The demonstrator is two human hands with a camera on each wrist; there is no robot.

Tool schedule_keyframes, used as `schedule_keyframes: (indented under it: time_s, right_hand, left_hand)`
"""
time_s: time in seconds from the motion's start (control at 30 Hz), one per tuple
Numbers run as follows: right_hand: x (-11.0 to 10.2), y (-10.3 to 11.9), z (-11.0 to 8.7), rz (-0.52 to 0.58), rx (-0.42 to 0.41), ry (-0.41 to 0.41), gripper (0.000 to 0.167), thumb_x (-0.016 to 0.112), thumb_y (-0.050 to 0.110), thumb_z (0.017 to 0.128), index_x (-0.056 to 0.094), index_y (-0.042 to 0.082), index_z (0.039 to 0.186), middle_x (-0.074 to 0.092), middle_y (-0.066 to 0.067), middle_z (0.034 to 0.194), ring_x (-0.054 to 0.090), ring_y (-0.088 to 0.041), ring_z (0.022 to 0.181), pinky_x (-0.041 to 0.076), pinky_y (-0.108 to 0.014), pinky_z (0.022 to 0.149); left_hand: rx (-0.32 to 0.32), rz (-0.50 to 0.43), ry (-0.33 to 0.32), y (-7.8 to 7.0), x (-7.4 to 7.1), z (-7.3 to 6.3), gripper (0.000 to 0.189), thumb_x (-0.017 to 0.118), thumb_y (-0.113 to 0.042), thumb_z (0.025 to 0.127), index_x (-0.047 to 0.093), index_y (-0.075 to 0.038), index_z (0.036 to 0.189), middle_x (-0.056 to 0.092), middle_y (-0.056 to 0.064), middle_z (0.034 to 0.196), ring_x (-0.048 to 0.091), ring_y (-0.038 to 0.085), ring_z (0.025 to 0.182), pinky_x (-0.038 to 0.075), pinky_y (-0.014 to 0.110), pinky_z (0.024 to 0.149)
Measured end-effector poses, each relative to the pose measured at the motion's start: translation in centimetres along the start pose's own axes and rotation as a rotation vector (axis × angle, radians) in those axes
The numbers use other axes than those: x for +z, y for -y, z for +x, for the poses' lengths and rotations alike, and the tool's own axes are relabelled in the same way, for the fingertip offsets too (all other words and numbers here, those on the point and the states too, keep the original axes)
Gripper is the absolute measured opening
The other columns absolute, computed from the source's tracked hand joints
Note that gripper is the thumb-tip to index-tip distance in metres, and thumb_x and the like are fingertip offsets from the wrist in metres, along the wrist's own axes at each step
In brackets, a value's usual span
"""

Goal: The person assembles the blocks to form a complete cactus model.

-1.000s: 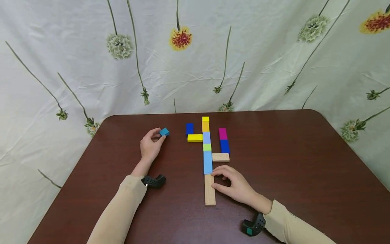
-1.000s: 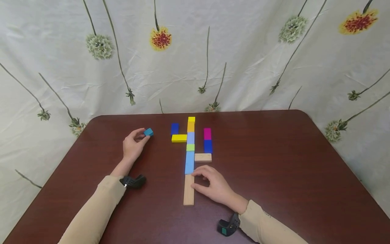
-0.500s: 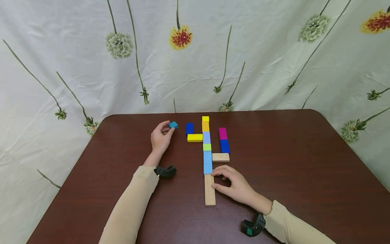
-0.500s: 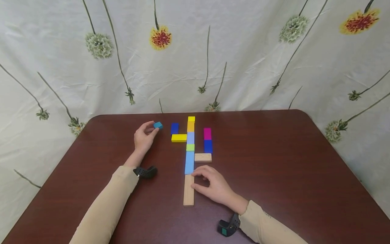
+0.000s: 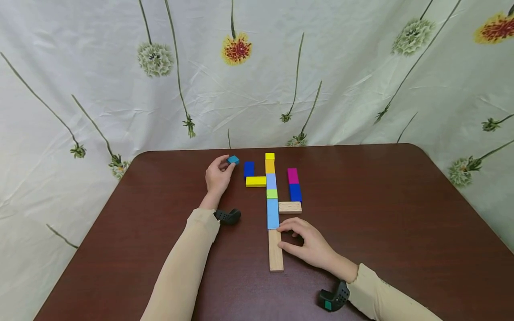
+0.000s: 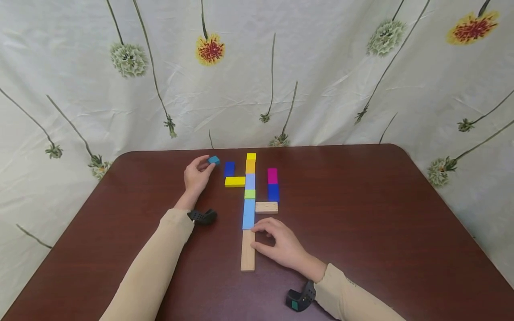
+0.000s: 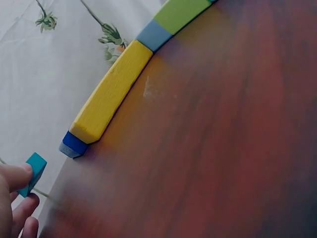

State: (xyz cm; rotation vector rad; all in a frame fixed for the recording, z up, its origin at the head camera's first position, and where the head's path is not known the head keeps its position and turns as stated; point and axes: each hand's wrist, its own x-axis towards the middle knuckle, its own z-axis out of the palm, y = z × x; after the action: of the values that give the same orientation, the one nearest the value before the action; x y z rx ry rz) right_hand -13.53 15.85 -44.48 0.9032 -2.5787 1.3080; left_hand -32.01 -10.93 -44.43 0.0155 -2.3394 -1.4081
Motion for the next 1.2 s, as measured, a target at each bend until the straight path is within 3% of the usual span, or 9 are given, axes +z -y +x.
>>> schedule_keyframes:
  time_s: [0.23, 0.47, 0.87, 1.2]
  right_hand:
    - [0.1, -0.1, 0.0, 0.001, 0.003, -0.001, 0.029, 0.072, 0.027, 0.084, 0.066, 0.018, 0.11, 0.059, 0.006, 0.114, 0.054, -0.012, 0.096, 0.047, -0.027, 0.078]
    - [0.1, -0.1, -0.1, -0.004, 0.0, -0.003, 0.03, 0.073, 0.027, 0.083, 0.066, 0.018, 0.11, 0.059, 0.006, 0.114, 0.054, -0.011, 0.097, 0.047, -0.027, 0.077]
    - [0.0, 0.0, -0.1, -0.005, 0.019, 0.007, 0.03, 0.072, 0.028, 0.083, 0.065, 0.019, 0.111, 0.058, 0.007, 0.115, 0.053, -0.009, 0.099, 0.047, -0.026, 0.078]
    - [0.2, 0.0, 0.0, -0.009, -0.014, -0.011, 0.029, 0.073, 0.025, 0.083, 0.066, 0.018, 0.11, 0.059, 0.006, 0.113, 0.054, -0.01, 0.097, 0.048, -0.025, 0.076]
  left_hand:
    - [0.014, -0.028, 0.048, -0.1, 0.4, 0.5, 0.039, 0.067, -0.021, 0.088, 0.061, -0.007, 0.124, 0.064, 0.011, 0.117, 0.061, 0.023, 0.105, 0.048, 0.037, 0.089]
    - [0.005, 0.005, 0.122, -0.2, 1.0, 0.8, 0.04, 0.065, -0.022, 0.09, 0.058, -0.01, 0.127, 0.062, 0.009, 0.121, 0.059, 0.021, 0.108, 0.047, 0.038, 0.09]
    - [0.04, 0.055, 0.09, -0.3, 1.9, 1.5, 0.031, 0.064, -0.024, 0.091, 0.065, -0.011, 0.119, 0.061, 0.004, 0.122, 0.06, 0.019, 0.106, 0.047, 0.034, 0.09]
    - [0.064, 0.132, 0.128, -0.5, 2.0, 1.8, 0.028, 0.063, -0.022, 0.092, 0.066, -0.01, 0.117, 0.059, 0.004, 0.125, 0.055, 0.022, 0.112, 0.041, 0.038, 0.096]
